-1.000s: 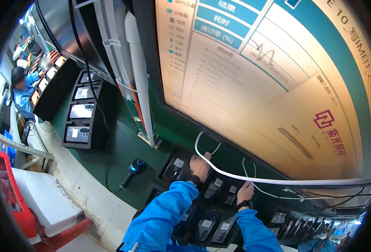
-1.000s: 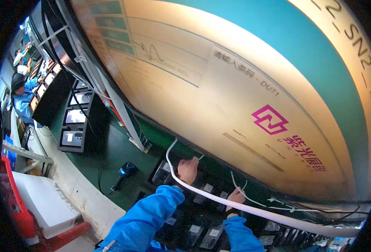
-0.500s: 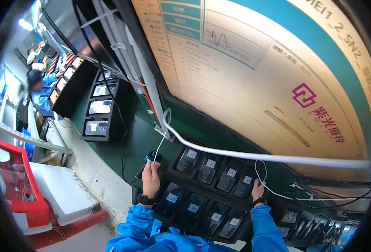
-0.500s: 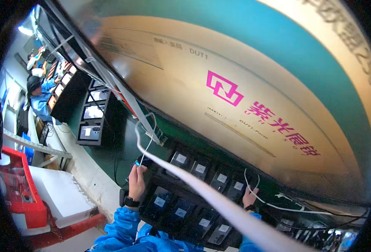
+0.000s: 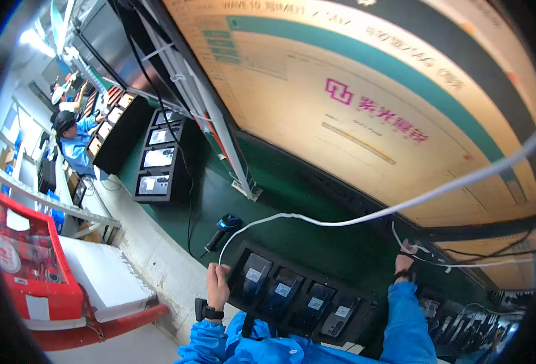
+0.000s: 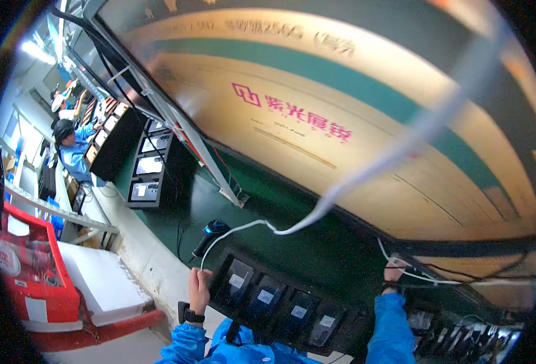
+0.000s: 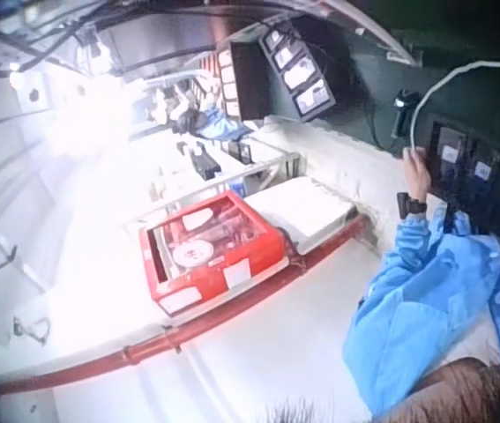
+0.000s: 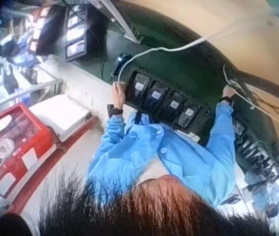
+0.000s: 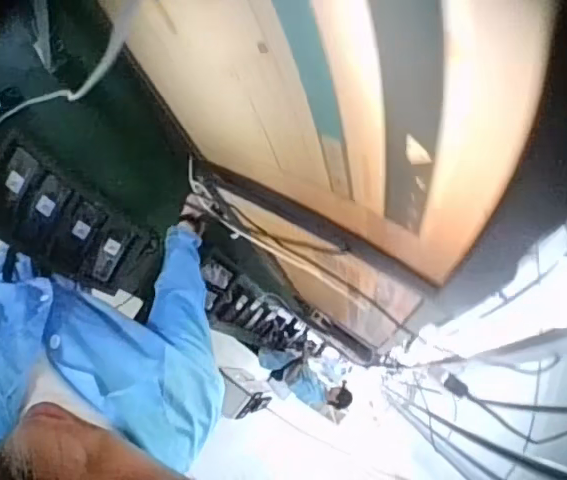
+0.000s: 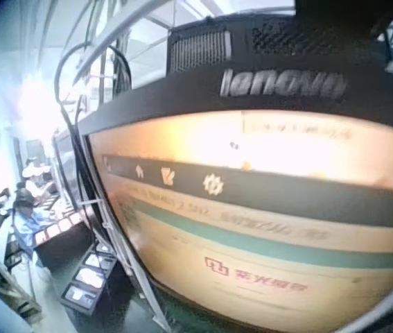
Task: Testing mobile phones at a production line workstation by scanning and connecting them.
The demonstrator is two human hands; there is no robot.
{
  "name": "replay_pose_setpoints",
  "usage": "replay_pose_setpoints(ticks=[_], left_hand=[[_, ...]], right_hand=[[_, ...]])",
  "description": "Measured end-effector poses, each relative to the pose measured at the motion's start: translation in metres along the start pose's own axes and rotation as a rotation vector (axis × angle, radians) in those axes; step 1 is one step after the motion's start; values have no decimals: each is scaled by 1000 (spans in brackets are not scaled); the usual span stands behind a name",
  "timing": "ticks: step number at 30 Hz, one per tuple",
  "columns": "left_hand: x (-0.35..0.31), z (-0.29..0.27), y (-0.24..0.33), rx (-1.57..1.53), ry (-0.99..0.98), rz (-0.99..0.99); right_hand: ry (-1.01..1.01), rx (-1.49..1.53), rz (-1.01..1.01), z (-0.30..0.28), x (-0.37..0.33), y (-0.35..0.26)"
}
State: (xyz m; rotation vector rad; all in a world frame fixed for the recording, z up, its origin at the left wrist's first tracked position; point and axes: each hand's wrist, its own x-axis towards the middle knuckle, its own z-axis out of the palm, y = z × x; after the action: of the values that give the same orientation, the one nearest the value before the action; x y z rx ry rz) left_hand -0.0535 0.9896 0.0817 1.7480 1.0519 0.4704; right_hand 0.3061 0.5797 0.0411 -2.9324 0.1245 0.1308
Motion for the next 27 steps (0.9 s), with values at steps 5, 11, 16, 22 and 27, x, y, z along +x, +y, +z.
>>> replay_pose_setpoints(ticks=[5,11,16,22,27], left_hand=[[-21,9,-24,-48,-61,29],[-61,35,7,-145,-375,16],[-98,55,-3,-290,-662,-28],[-127,97,7,-341,-868,-45],[-136,142,10,-293,-807,29]], right_hand=[[162,411,383,71,-149,96],[-7,1058,500,104,-233,150],[-381,1703,569,1,-244,97],[-447,1397,521,-62,-307,29],[-477,1377,531,-46,-306,8]])
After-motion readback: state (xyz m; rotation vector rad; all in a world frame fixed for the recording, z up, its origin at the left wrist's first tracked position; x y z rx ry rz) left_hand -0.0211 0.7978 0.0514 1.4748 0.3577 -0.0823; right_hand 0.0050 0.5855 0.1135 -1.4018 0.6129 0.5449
